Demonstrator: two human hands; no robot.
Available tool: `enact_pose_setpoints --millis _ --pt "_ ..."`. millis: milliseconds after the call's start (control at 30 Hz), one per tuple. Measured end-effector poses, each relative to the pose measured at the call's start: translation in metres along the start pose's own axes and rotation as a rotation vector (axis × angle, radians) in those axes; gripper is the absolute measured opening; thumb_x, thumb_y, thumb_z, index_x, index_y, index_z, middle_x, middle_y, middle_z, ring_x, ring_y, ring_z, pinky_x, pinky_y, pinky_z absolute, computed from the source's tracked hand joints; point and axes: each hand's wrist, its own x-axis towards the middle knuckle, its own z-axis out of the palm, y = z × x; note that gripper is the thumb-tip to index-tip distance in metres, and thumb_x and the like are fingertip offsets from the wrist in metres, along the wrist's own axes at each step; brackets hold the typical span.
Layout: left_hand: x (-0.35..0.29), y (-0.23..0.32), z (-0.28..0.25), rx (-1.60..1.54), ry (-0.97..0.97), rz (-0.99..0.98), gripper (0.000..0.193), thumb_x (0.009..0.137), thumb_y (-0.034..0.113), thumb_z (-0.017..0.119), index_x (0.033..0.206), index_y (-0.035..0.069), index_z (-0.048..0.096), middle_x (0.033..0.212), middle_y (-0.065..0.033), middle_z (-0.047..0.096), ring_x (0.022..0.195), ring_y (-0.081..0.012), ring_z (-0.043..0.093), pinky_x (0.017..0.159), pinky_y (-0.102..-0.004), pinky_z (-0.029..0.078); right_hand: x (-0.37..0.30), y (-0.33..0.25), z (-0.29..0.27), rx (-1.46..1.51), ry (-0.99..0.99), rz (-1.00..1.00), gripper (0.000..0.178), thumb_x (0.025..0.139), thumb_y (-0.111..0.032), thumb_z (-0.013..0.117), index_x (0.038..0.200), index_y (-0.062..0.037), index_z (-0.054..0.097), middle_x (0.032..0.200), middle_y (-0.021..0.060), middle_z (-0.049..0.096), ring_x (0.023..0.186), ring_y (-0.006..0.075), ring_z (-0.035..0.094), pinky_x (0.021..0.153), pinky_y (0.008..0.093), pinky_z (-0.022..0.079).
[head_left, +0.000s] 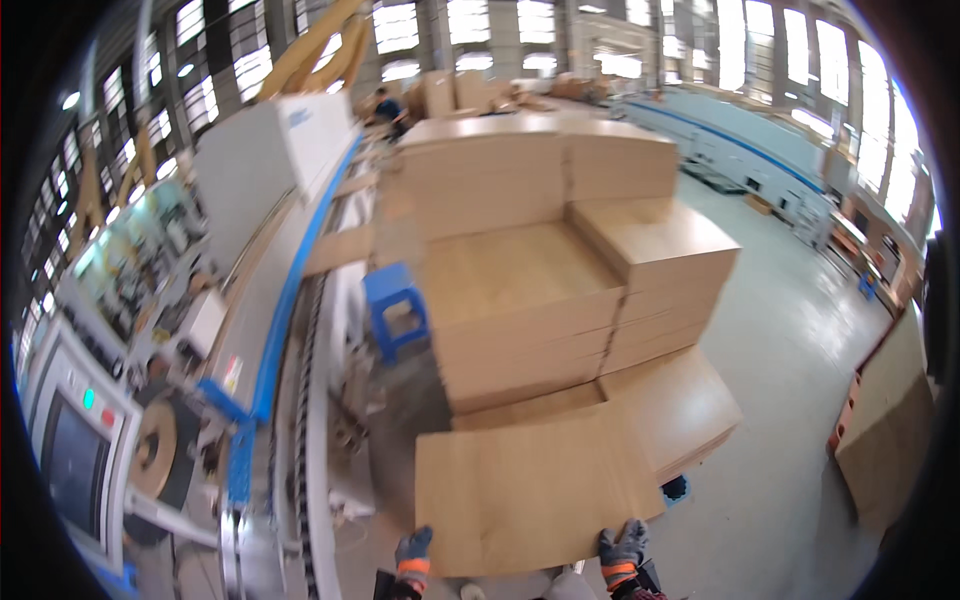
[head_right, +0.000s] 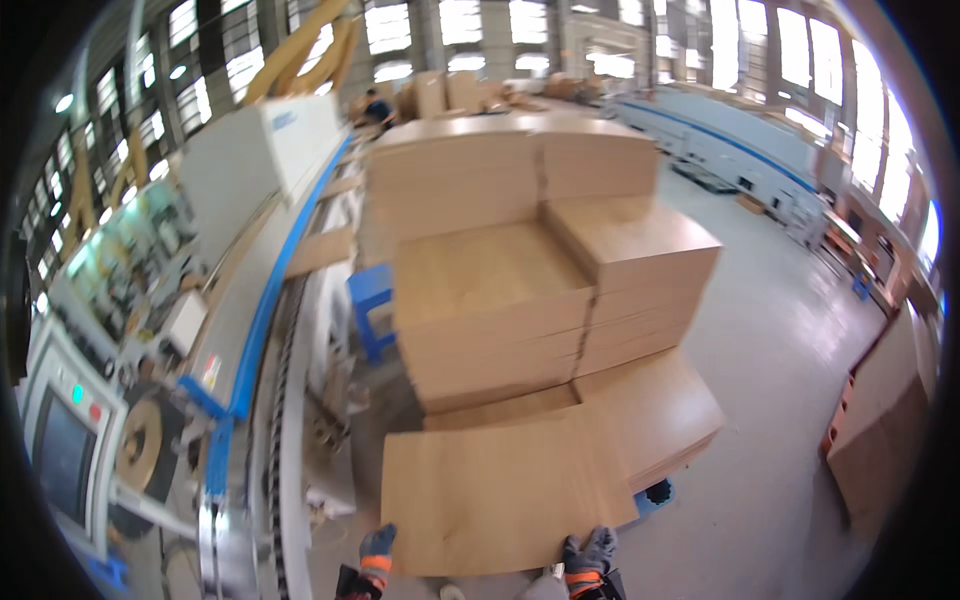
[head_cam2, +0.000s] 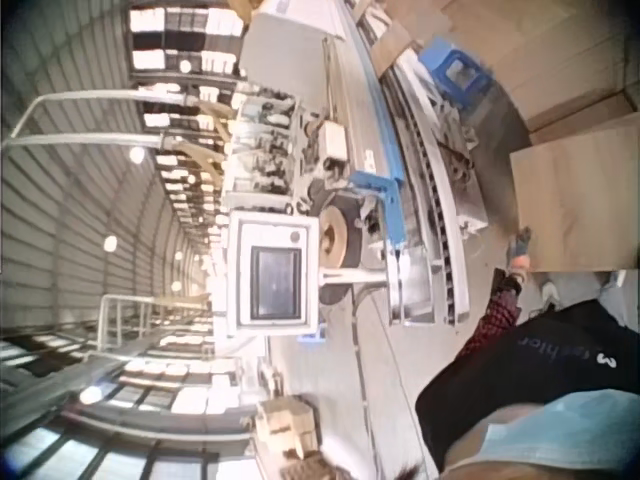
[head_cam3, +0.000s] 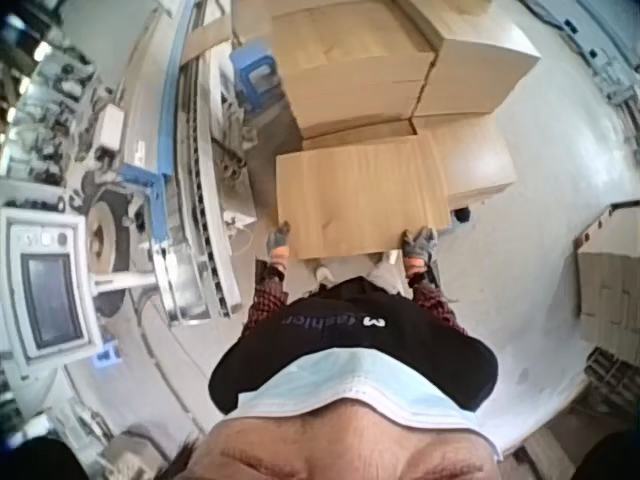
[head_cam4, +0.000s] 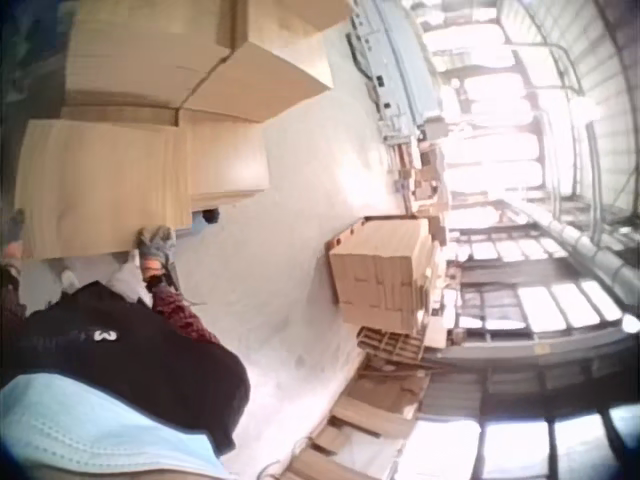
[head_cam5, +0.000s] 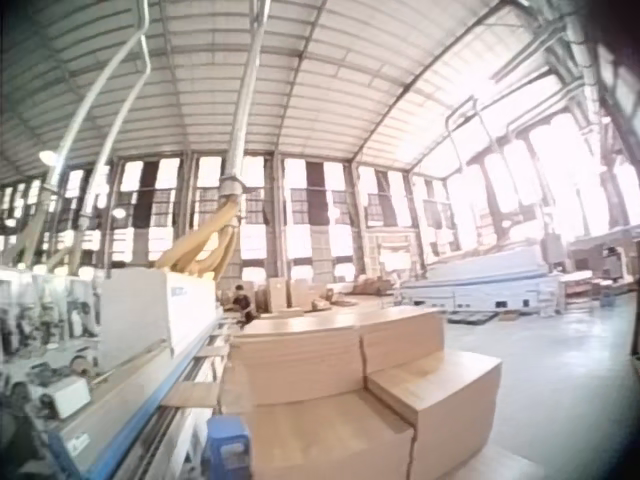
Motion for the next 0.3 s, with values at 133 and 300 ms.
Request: enact_pose_setpoints --millis 133,300 --pt "-0.051 0.042 -0.066 -0.096 -0.085 -0.002 0.043 0.075 0.046 0.067 0.079 0.003 0.060 0.071 -0.0032 0.060 0.068 -0.0108 0.053 0.063 -0.0278 0.044 -0.007 0.008 -0.003 -0.177 -0.195 0.088 0.062 0.073 -0.051 0.060 0.104 0.0012 0.053 0.091 0.0215 0.057 0.084 0.0410 0.056 0.072 0.0486 0.046" --pt "-0.128 0.100 -0.155 0.207 0.254 -0.193 0.047 0.078 0.052 0.058 0.088 0.007 0.064 0.078 -0.0132 0.066 0.073 -0.0278 0.062 0.066 -0.0345 0.044 -0.039 0.034 0.085 0.421 -1.078 0.325 0.076 0.081 -0.064 0.043 0.137 -0.0147 0.027 0.122 0.0109 0.047 0.082 0.0340 0.059 0.053 0.0596 0.049"
